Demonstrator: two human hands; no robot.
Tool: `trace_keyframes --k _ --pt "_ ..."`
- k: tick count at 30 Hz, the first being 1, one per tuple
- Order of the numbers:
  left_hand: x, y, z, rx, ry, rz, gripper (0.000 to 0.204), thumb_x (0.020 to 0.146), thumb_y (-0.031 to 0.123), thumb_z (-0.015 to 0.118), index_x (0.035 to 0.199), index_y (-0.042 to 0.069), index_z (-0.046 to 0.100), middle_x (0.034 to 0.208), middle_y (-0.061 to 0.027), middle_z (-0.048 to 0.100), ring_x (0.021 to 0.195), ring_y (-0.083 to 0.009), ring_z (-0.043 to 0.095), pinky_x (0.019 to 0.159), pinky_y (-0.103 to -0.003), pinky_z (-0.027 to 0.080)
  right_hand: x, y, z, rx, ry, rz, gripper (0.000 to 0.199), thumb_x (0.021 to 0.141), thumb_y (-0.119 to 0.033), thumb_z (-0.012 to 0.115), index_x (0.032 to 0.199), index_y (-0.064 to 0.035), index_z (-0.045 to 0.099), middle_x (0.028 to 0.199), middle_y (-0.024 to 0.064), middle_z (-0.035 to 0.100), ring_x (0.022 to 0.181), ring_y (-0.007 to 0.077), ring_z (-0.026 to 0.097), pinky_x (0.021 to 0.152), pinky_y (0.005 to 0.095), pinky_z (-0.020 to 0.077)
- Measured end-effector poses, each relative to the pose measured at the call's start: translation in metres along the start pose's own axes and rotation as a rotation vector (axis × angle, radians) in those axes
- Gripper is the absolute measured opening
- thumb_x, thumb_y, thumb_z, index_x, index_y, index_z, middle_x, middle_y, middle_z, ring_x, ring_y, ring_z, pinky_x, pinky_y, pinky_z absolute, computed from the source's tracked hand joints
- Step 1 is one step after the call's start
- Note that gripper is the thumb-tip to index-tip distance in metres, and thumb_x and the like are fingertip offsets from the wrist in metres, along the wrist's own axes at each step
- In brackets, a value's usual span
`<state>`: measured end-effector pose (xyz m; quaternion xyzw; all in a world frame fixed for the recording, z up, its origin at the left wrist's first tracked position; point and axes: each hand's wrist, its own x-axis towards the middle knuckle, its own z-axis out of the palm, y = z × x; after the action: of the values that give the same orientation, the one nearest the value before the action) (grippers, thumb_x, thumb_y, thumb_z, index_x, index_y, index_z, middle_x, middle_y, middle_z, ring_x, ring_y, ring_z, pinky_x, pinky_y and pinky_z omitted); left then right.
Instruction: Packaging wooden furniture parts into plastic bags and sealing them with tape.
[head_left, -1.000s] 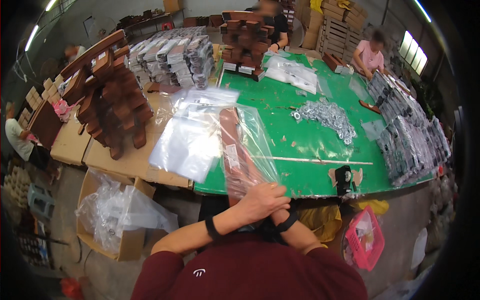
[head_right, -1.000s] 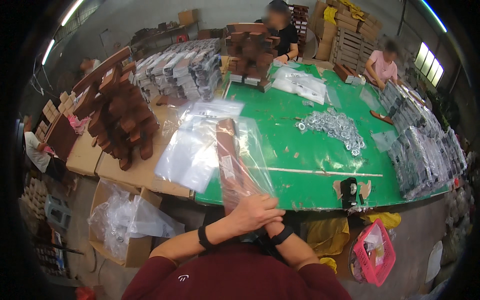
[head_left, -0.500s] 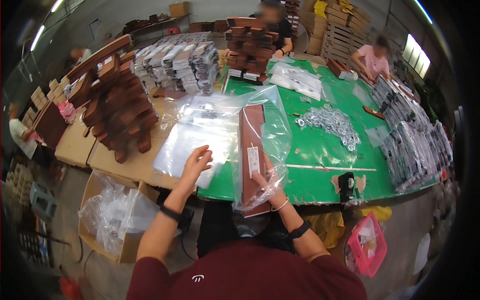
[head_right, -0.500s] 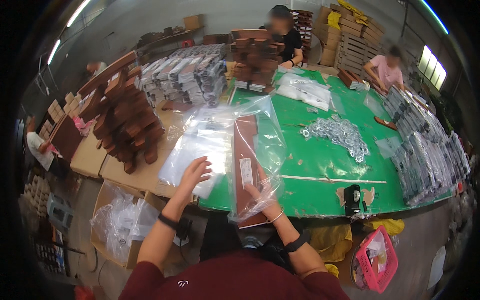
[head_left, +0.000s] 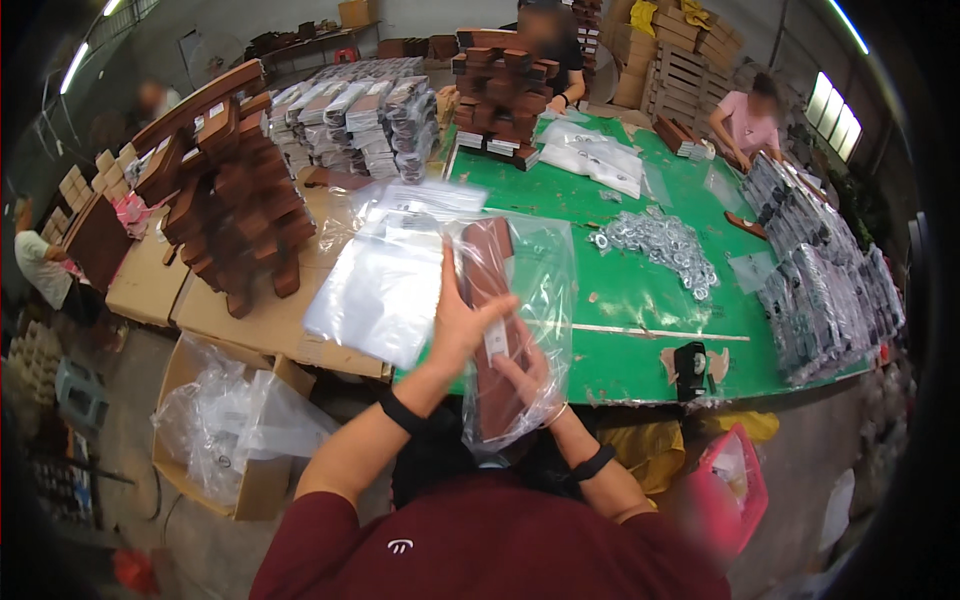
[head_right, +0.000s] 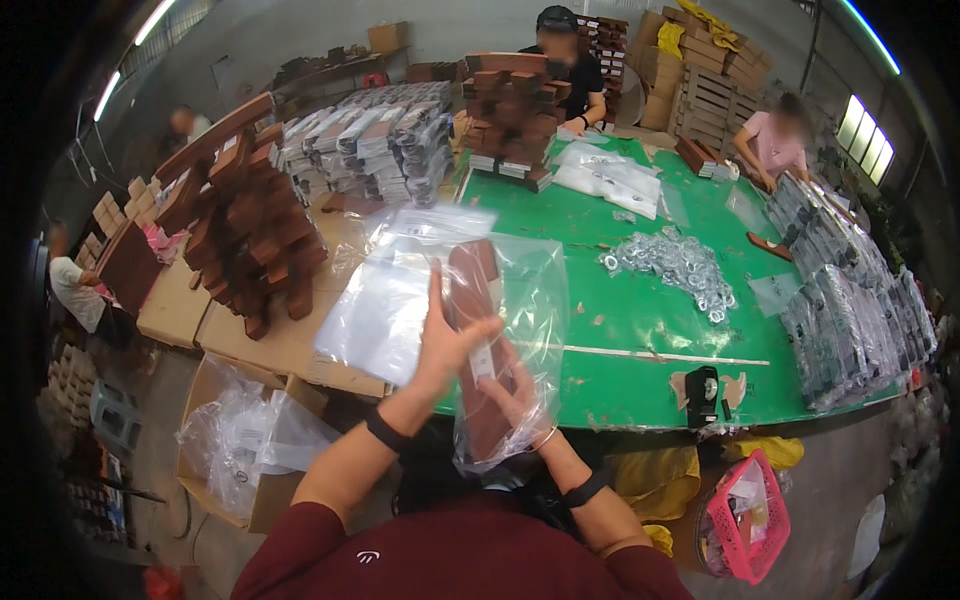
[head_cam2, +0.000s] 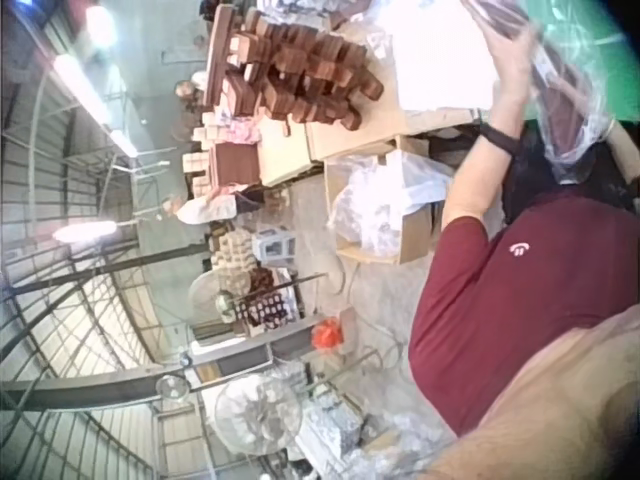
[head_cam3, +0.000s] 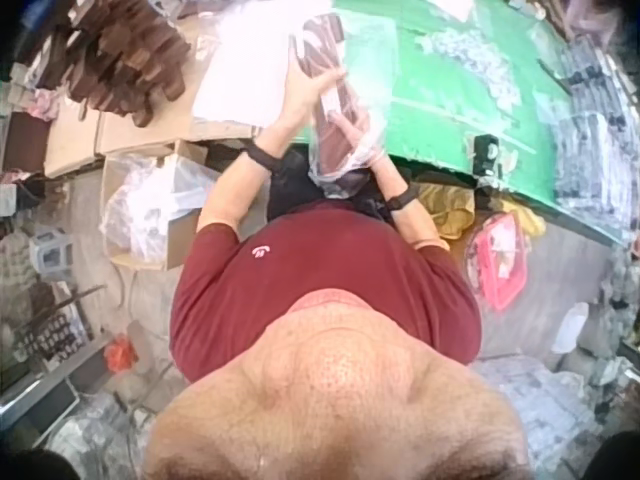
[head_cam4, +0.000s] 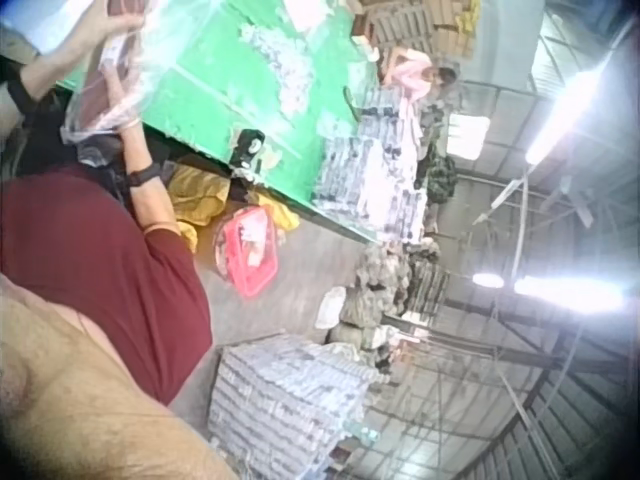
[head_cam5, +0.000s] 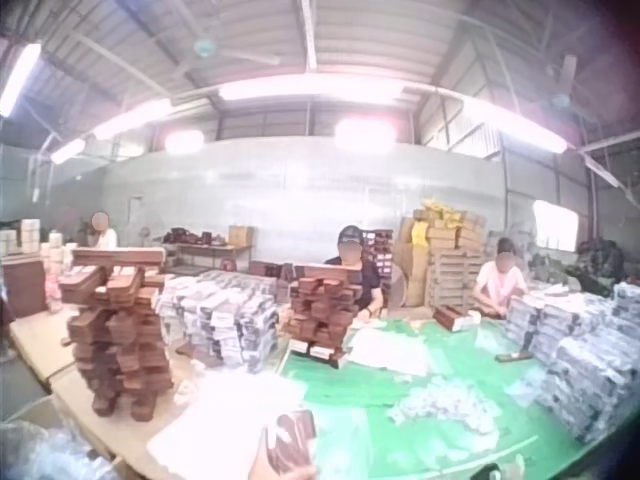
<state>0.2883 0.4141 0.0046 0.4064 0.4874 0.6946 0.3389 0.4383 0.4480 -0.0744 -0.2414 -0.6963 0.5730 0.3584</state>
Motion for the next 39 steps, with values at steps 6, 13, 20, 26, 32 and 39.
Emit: trace_keyframes --k 6,13,20,26,32,39 --pt "-0.046 -0.022 -0.04 0.111 -0.284 -0.47 0.089 0.089 0.035 0.073 0.155 0.001 0.024 0.15 -0.016 0.042 0.136 -0.0248 0.044 0.114 -0.037 0.032 -0.01 -0.011 -0.011 0.092 -0.074 0.01 0.081 0.088 -0.018 0.073 0.155 -0.0035 0.029 0.15 0.0165 0.043 0.137 0.0256 0.042 0.114 0.04 0.0333" --pt "0.012 0.009 -0.067 -0.366 -0.142 -0.249 0.078 0.094 0.026 0.068 0.157 0.011 0.023 0.146 -0.0121 0.047 0.13 -0.0196 0.049 0.106 -0.035 0.042 -0.016 -0.016 -0.011 -0.012 -0.134 -0.008 0.082 0.086 -0.023 0.076 0.154 -0.0048 0.033 0.147 0.0181 0.047 0.135 0.0271 0.045 0.113 0.0397 0.0349" --pt "-0.025 0.0 -0.017 -0.201 -0.209 -0.328 0.066 0.082 0.024 0.079 0.136 0.003 0.048 0.12 -0.0071 0.064 0.111 -0.0189 0.061 0.097 -0.034 0.048 -0.012 -0.02 -0.014 -0.082 -0.109 -0.036 0.075 0.09 -0.026 0.071 0.154 -0.0105 0.035 0.148 0.0183 0.047 0.135 0.0275 0.046 0.112 0.0394 0.0369" --pt "-0.032 -0.007 -0.041 -0.177 -0.266 -0.446 0.083 0.085 0.035 0.076 0.149 0.003 0.032 0.133 -0.0095 0.055 0.128 -0.0219 0.05 0.104 -0.038 0.041 -0.015 -0.046 -0.026 -0.297 -0.173 -0.102 0.074 0.091 -0.026 0.07 0.154 -0.0105 0.035 0.147 0.0189 0.049 0.133 0.0271 0.048 0.11 0.0392 0.0382" --pt "-0.015 -0.007 -0.035 -0.392 -0.085 -0.341 0.06 0.09 0.026 0.072 0.139 0.004 0.045 0.127 -0.0134 0.061 0.118 -0.0251 0.059 0.102 -0.042 0.047 -0.001 -0.055 -0.018 -0.196 -0.259 0.021 0.076 0.089 -0.021 0.071 0.154 -0.0095 0.035 0.147 0.0179 0.049 0.133 0.025 0.048 0.111 0.0367 0.0362" --pt "-0.004 -0.003 -0.068 -0.545 0.164 -0.243 0.044 0.086 0.028 0.076 0.117 0.0 0.062 0.11 -0.0114 0.068 0.104 -0.0222 0.064 0.096 -0.037 0.05 0.006 -0.074 -0.08 0.136 -0.098 0.092 0.055 0.099 -0.026 0.058 0.148 -0.0053 0.044 0.127 0.014 0.065 0.113 0.0222 0.063 0.095 0.0329 0.0511"
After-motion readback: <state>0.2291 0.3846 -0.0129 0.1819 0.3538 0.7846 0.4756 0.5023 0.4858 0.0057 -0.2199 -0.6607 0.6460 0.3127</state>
